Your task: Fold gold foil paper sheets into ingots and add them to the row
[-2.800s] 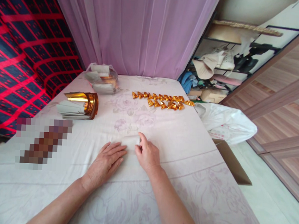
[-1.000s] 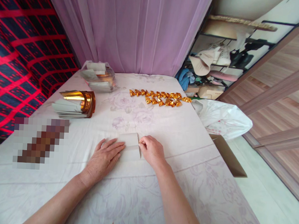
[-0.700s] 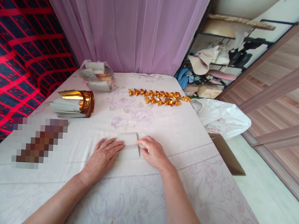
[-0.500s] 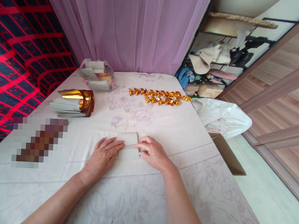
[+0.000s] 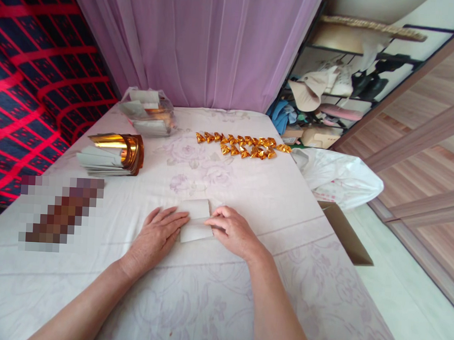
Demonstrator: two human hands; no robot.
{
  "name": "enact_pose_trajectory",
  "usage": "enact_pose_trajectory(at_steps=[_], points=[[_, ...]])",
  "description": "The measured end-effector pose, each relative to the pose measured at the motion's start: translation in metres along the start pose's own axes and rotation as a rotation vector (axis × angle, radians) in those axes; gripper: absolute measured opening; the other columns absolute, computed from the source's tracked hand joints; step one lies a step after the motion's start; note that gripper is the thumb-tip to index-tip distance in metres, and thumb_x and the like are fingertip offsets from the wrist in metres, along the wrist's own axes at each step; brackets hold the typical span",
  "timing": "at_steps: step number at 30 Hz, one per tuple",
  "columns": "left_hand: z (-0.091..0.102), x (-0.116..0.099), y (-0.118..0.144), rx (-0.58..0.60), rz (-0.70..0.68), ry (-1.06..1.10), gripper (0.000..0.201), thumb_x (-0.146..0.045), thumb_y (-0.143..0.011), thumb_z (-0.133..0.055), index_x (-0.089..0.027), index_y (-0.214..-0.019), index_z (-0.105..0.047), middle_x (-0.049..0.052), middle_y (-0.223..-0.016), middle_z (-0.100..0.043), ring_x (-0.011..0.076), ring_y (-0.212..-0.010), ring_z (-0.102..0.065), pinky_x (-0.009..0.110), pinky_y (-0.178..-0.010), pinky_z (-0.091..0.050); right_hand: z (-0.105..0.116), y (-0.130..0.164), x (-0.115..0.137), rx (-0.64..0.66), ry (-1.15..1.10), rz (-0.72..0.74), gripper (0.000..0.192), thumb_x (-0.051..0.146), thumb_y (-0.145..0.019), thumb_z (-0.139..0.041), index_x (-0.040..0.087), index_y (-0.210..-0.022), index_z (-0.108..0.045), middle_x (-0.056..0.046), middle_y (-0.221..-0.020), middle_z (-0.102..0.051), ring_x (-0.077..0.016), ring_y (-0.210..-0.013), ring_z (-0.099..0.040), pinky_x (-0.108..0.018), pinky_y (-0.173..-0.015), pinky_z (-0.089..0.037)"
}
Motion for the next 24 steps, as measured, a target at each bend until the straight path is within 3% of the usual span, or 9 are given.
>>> enact_pose_trajectory(at_steps=[10, 14, 18, 24], points=[[0.001, 0.001, 0.001, -0.004, 0.008, 0.059, 0.037, -0.018, -0.091, -0.049, -0.029, -0.125, -0.058, 0.001, -0.134, -0.063, 0.0288, -0.132, -0.046, 0.059, -0.111, -0.027, -0.001, 0.001, -0.002, -0.01, 0.009, 0.018, 0.028, 0.016, -0.088, -0.057, 0.024, -0.109, -0.073, -0.007, -0.108, -0.061, -0.0175, -0.102, -0.059, -0.032, -0.091, -0.049], [0.002, 0.002, 0.001, -0.009, 0.019, 0.094, 0.026, -0.023, -0.087, -0.06, -0.027, -0.112, -0.062, 0.001, -0.132, -0.064, 0.0288, -0.133, -0.045, 0.058, -0.113, -0.023, -0.001, 0.001, -0.001, -0.012, 0.014, 0.011, 0.026, 0.017, -0.088, -0.057, 0.025, -0.108, -0.073, -0.006, -0.108, -0.061, -0.0173, -0.101, -0.06, -0.032, -0.091, -0.049], [0.003, -0.001, 0.0, -0.012, 0.032, 0.096, 0.011, -0.028, -0.091, -0.056, -0.026, -0.098, -0.065, 0.001, -0.129, -0.065, 0.0277, -0.133, -0.045, 0.058, -0.113, -0.022, -0.001, 0.0, 0.0, -0.029, 0.004, 0.017, 0.023, 0.02, -0.09, -0.056, 0.025, -0.104, -0.074, -0.006, -0.106, -0.062, -0.0167, -0.099, -0.06, -0.031, -0.09, -0.049], [0.004, -0.004, -0.003, -0.034, 0.08, 0.098, 0.015, -0.029, -0.094, -0.052, -0.025, -0.095, -0.066, 0.001, -0.126, -0.067, 0.0278, -0.128, -0.05, 0.058, -0.11, -0.026, -0.01, -0.003, -0.003, -0.148, 0.067, -0.068, 0.019, 0.025, -0.092, -0.053, 0.023, -0.09, -0.072, -0.004, -0.098, -0.066, -0.016, -0.092, -0.062, -0.029, -0.084, -0.049]])
Point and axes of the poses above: each hand's wrist, its own y-axis away from the middle knuckle, its own z-axis out of the back of the hand, x = y × z, the point moved 2 cm from there along -y, towards the middle knuckle
